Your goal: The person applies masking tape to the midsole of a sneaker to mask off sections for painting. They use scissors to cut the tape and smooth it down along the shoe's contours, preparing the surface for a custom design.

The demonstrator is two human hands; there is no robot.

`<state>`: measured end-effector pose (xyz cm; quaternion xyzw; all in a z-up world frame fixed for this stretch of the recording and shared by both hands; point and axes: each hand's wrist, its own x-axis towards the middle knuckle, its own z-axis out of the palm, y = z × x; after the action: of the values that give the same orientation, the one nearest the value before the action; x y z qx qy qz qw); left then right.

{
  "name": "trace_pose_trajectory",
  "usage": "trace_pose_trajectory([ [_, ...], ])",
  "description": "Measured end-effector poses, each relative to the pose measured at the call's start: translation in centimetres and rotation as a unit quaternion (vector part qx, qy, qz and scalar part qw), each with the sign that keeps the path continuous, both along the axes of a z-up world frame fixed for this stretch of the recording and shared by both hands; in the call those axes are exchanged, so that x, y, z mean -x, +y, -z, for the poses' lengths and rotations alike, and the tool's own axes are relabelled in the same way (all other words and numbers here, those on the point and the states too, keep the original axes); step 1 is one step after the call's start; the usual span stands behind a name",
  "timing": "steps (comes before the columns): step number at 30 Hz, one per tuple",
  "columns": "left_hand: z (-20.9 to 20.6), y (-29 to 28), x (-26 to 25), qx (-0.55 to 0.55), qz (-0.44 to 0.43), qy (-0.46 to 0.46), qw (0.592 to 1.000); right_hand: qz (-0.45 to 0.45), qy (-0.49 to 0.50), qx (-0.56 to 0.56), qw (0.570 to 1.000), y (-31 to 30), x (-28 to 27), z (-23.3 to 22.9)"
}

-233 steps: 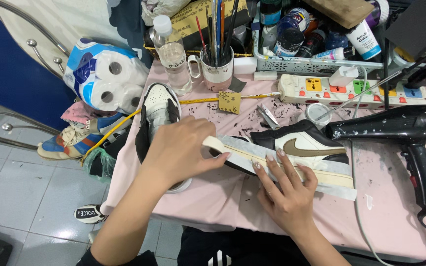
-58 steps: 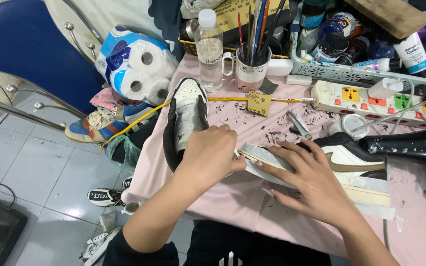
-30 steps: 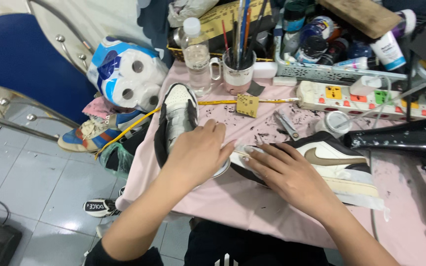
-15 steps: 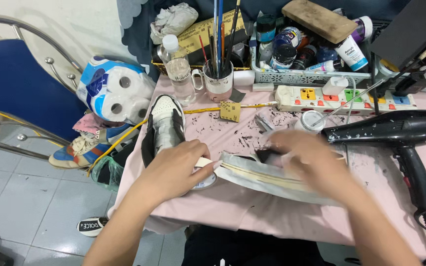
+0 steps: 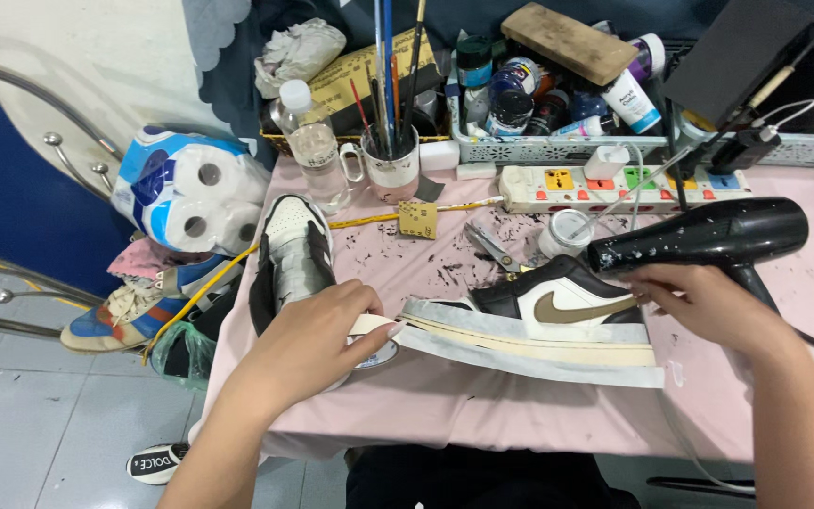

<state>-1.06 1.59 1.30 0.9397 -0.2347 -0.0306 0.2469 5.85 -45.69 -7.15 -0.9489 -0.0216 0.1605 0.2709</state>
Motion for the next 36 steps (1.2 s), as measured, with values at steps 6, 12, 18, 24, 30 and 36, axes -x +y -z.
trace_pose_trajectory([
  [6,-0.1,-0.1,0.0,-0.001,-0.019,0.014,1.0,0.084,0.054,-0.245,0.964,-2.8,2.1,7.0],
  [12,-0.3,-0.3,-0.1,-0.006,-0.028,0.031,0.999,0.038,0.004,-0.346,0.938,-0.7,3.7,9.6],
  [18,-0.5,-0.5,0.2,-0.022,-0.049,0.039,0.998,0.05,-0.048,-0.337,0.939,1.4,4.8,6.2],
  [24,-0.3,-1.1,-0.2,-0.035,-0.051,0.019,0.998,0.003,-0.229,-0.367,0.902,0.3,8.7,3.7],
  [30,0.0,-1.9,-0.7,-0.02,-0.066,-0.001,0.998,-0.068,-0.25,-0.327,0.909,0.9,11.0,5.0],
  [36,0.0,-2.6,-1.3,-0.118,-0.058,-0.023,0.991,-0.054,-0.287,-0.332,0.897,1.3,10.9,7.0],
])
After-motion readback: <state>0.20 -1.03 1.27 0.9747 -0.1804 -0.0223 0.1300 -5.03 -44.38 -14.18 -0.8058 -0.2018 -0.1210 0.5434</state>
